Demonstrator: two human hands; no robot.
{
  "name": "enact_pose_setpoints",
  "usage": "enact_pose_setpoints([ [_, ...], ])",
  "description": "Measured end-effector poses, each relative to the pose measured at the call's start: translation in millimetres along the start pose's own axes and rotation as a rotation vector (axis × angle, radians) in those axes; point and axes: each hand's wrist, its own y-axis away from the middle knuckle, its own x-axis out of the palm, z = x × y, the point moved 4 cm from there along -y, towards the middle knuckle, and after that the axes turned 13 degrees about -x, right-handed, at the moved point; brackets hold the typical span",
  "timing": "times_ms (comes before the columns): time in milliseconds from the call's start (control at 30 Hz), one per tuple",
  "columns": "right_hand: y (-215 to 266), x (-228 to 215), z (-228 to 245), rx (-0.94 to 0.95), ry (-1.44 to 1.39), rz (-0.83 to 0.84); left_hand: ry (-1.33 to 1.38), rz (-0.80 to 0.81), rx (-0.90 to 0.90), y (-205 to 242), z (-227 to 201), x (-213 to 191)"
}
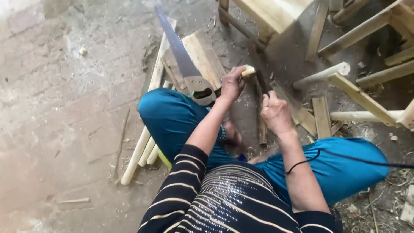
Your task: Sawing wooden pieces to size and assembling them into a furniture frame using a hand saw and hammer.
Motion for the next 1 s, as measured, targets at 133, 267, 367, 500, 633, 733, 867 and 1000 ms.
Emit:
enact_pose_setpoints([
  [133, -3.7, 2.1, 2.8, -0.009, -0.233, -0.120, 0.045, -0.007, -0.002, -13.4, 11.3, 8.1],
  [267, -20.6, 43.8, -21.8, 0.060, -0.696, -0.063, 0.127, -0.056, -0.108, -10.2, 3.9, -9.0],
  [367, -11.3, -5.3, 46.4, 0.238, -1.204, 0.040, 0.226, -0.043, -0.207, -12.7, 18.7, -4.4],
  [500, -6.8, 13.1, 28.3, 0.243, -1.214, 0.021, 0.233, -0.045, -0.200, -9.2, 24.5, -7.3],
  [633, -2.8, 16.1, 10.4, 0.175, -1.046, -0.141, 0.218, -0.069, -0.151, -9.9, 19.8, -10.9],
  [733, 3.6, 9.2, 2.5, 0.001, -0.643, -0.262, 0.207, -0.074, -0.098, -11.9, 18.3, -6.3],
  [867, 10.0, -6.4, 24.0, -0.113, -0.211, -0.232, 0.201, -0.060, -0.076, -11.8, 12.2, -5.8],
  [1000, 2.2, -22.1, 43.7, -0.101, -0.239, -0.313, 0.182, -0.067, -0.088, -12.8, 12.7, -6.6],
])
